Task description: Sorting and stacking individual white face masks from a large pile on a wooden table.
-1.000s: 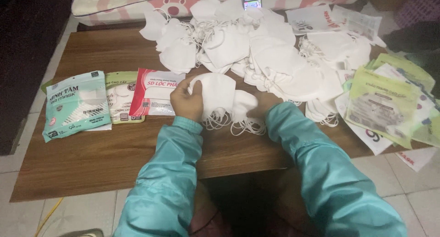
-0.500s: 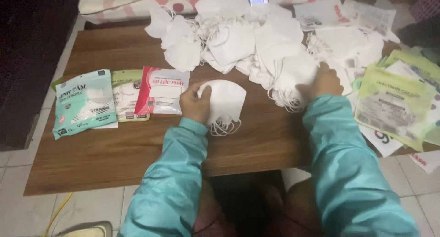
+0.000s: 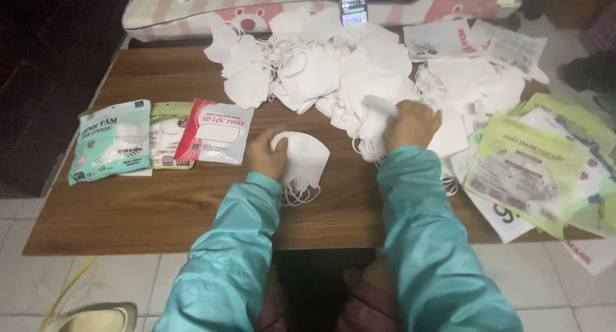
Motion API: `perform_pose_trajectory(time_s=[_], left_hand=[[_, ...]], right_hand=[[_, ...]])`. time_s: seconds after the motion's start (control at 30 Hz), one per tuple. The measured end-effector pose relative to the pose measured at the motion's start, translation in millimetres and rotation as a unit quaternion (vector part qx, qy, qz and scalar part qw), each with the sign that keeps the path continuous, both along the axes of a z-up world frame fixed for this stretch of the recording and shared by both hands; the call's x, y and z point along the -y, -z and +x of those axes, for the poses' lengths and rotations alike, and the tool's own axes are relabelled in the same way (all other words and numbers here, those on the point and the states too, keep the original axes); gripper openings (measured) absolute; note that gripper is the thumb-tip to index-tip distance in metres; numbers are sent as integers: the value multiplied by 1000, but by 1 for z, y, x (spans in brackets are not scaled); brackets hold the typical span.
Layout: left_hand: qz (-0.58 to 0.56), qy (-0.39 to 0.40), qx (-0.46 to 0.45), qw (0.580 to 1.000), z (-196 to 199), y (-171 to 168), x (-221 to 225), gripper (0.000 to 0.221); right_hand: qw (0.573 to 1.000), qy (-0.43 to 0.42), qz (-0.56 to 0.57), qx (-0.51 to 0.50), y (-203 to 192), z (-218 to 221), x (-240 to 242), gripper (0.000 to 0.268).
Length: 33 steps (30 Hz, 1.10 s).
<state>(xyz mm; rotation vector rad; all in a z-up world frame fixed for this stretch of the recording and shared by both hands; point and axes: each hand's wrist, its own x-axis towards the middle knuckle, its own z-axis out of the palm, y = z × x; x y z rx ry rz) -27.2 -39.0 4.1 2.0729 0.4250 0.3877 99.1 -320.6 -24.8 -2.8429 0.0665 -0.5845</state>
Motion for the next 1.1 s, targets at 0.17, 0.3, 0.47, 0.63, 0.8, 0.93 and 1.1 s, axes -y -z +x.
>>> perform_pose_trajectory(time_s=[0.17,0.3,0.47,0.63,0.8,0.93,1.1], left_hand=[[10,-26,15,1000,-8,-23,13,27],[21,-32,36,999,-2,-46,15,29],[-81,5,40,996,13,-13,4,28],[-194,41,-51,979,19,10,1,23],[-266,123,-162,942,25,-5,8,74],[-276,157,-169,933,31,20,7,64],[-144,164,-135,967,45,48,-4,39]], right_hand=[[972,-46,226,36,-23,-15,-12,19],[881,-127,449,73,-29,-17,-24,16],[736,-280,593,-169,-43,-27,-22,25],[786,-263,465,-311,-41,-44,-46,17],[861,-239,366,-261,-1,-40,-55,17],[876,-207,334,-279,1,-42,-59,27],[880,-229,296,-293,-24,-52,-56,38]])
